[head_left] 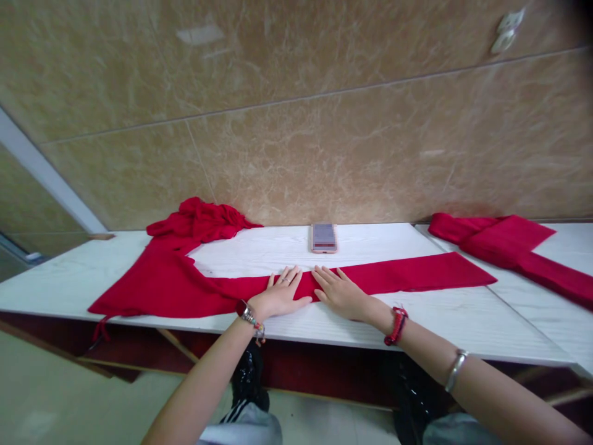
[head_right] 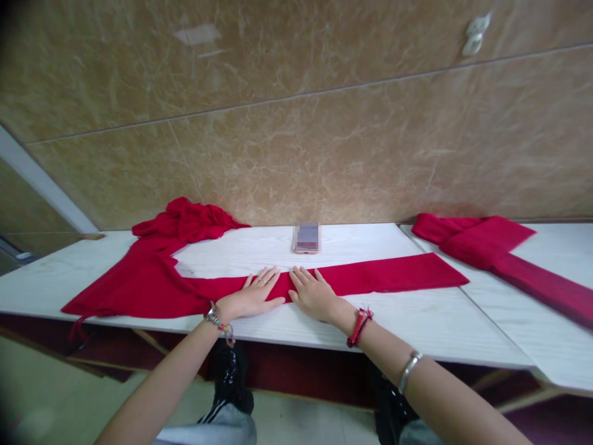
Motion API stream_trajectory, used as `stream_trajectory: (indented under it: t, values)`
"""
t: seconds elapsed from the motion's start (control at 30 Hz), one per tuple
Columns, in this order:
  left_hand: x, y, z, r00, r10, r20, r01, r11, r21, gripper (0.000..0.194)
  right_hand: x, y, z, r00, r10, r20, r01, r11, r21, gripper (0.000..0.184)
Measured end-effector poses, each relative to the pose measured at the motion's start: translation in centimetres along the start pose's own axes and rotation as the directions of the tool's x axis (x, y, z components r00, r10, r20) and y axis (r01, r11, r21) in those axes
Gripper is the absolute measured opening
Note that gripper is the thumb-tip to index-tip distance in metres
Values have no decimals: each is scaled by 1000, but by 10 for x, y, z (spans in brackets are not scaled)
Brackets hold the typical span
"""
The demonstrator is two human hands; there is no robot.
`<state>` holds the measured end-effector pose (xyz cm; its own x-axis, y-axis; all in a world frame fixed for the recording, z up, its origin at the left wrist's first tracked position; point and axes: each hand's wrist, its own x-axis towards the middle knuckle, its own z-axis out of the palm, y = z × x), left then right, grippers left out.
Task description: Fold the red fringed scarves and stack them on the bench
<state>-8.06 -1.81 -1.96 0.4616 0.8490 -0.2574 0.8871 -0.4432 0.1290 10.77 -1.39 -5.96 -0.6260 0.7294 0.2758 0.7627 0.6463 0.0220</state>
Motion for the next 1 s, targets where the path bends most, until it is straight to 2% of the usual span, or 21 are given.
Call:
stream_trajectory:
  t: [0.17,0.37,0.5,0.7,0.83,0.93,1.0]
  values:
    - [-2,4,-5,999,-13,37,13,1000,-11,78,-21,27,3,1000,1,-25,-4,994,-107,45]
    - [-3,5,-7,999,-18,46,19,1000,-22,77,-60,81,-1,999,-9,33,19,954,-301,36]
    - [-3,6,-10,998,-27,61,28,999,-18,76,-84,116,-2,996,79,38,-59,930,-364,35]
    - [1,3,-13,993,-37,111,35,999,22,82,-117,174,1,989,124,86,-72,888,-455,41]
    - [2,0,-15,990,-52,133,47,998,40,83,-143,210,0,975,215,61,-159,860,-485,42]
    - [6,2,-20,986,-79,144,70,995,70,83,-150,216,-8,958,279,63,-215,848,-485,40]
    - [12,10,-23,991,-93,101,84,993,88,81,-142,205,-18,942,327,68,-262,848,-460,40]
